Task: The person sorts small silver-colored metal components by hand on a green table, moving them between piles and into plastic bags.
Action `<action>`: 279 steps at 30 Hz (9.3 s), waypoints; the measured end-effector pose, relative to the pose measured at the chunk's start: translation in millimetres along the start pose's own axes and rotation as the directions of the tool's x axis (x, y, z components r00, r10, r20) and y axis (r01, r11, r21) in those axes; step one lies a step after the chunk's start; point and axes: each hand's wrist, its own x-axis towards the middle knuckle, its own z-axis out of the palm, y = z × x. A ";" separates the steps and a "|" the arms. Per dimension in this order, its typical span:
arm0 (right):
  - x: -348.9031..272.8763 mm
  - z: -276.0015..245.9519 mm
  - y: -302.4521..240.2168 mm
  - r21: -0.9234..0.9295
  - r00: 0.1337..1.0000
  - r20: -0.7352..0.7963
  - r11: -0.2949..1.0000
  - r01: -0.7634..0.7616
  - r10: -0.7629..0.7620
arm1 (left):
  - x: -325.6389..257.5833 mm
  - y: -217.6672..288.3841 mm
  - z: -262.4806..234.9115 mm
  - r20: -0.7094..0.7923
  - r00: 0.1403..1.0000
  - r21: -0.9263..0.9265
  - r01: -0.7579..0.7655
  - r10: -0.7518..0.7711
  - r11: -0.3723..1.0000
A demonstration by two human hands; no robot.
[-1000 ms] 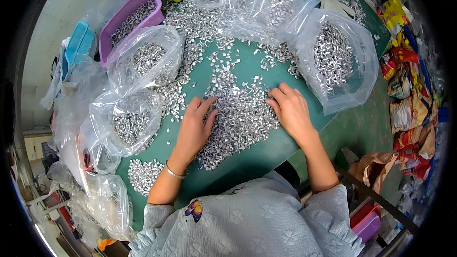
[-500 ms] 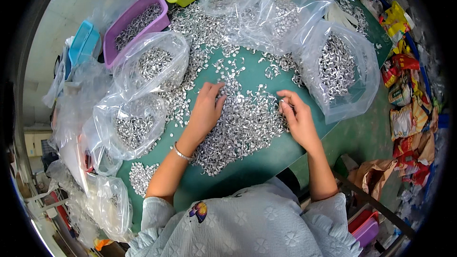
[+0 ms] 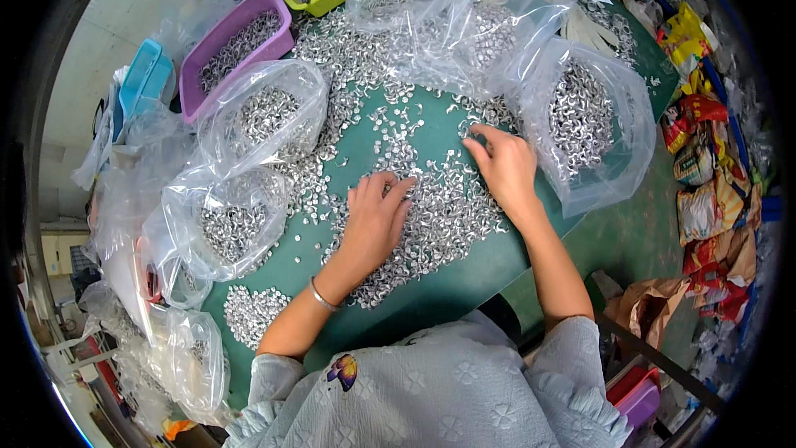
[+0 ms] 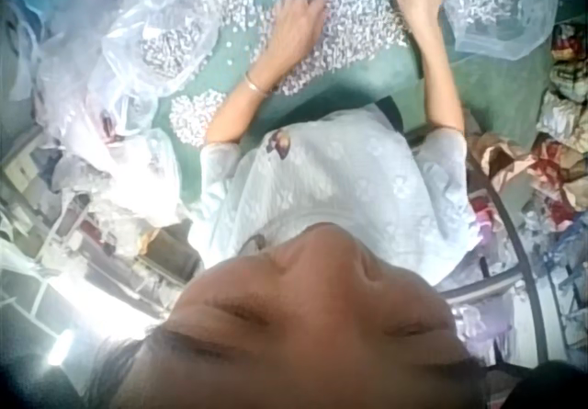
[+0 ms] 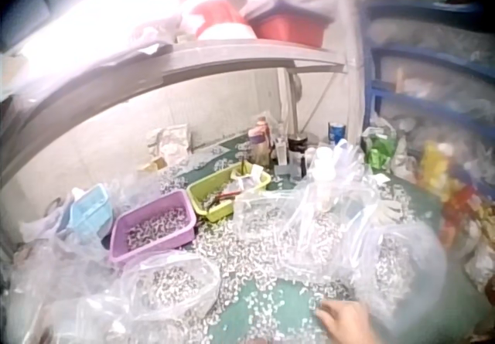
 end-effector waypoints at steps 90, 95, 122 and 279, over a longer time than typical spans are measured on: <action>-12.1 -3.4 18.4 -0.062 0.968 0.086 0.969 0.240 -0.235 | 71.5 -30.1 18.6 0.406 0.851 -0.859 0.480 -0.331 0.179; -18.2 -13.5 18.5 0.463 0.950 0.302 0.857 -0.225 0.087 | 65.7 -37.9 11.9 0.382 0.843 -0.900 0.433 -0.378 0.055; 27.6 17.5 9.9 -0.043 0.992 -0.124 0.999 0.023 -0.028 | 141.3 -39.3 67.6 -0.004 0.999 0.003 -0.031 0.031 1.000; -91.6 -44.2 25.3 0.825 0.821 0.533 0.088 -0.558 0.204 | -70.0 29.9 12.5 0.176 0.984 0.313 -0.031 -0.026 0.949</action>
